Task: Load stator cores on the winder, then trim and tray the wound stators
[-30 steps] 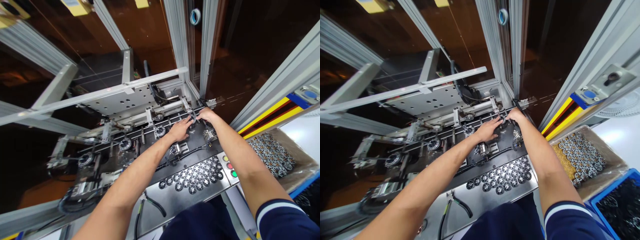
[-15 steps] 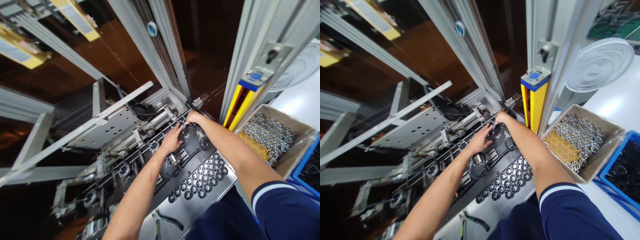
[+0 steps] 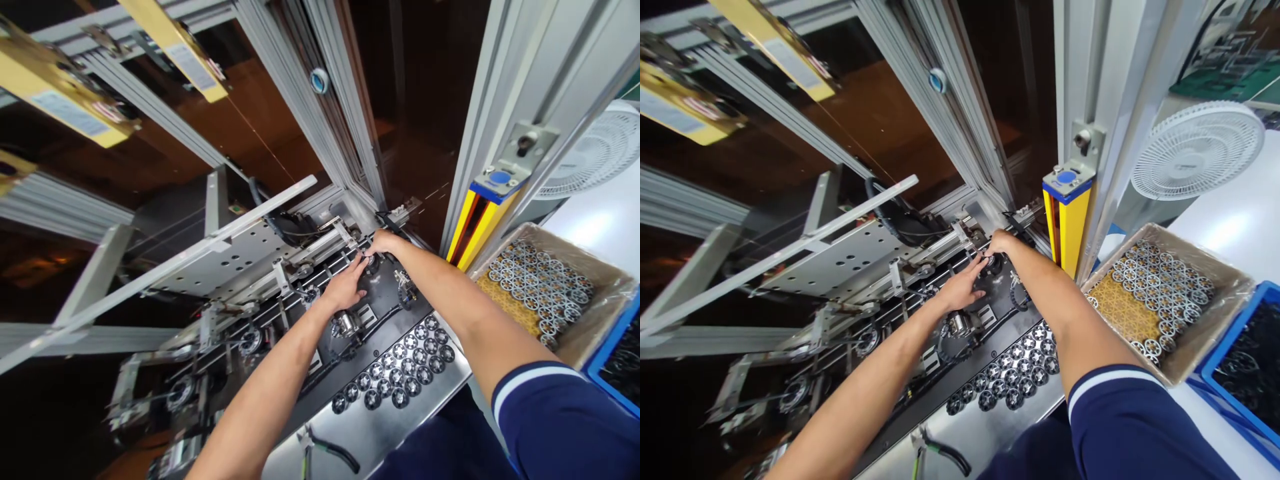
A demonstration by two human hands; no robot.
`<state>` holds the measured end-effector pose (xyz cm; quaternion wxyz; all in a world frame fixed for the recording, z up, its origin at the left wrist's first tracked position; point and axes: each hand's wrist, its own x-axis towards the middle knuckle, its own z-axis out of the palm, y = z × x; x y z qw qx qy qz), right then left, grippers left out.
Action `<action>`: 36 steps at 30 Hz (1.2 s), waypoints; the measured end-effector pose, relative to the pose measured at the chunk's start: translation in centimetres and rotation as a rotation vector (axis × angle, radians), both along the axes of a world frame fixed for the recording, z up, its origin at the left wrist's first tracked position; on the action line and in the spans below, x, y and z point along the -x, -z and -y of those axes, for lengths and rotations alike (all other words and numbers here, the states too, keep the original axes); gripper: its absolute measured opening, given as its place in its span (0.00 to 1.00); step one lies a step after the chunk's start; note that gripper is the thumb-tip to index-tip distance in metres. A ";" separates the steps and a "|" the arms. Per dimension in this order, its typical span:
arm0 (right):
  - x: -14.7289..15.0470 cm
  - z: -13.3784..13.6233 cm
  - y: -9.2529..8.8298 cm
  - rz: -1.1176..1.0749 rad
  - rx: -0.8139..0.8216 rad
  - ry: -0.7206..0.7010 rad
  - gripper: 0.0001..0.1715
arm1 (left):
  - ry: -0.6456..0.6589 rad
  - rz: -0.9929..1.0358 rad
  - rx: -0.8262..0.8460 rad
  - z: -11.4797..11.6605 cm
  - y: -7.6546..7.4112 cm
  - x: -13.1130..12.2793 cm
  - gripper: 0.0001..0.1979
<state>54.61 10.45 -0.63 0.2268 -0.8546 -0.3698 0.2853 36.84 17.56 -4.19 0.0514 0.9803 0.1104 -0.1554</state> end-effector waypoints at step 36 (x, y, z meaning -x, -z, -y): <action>11.4 35.8 17.6 0.616 -0.441 -0.182 0.27 | -1.439 0.870 0.022 18.4 2.8 44.0 0.16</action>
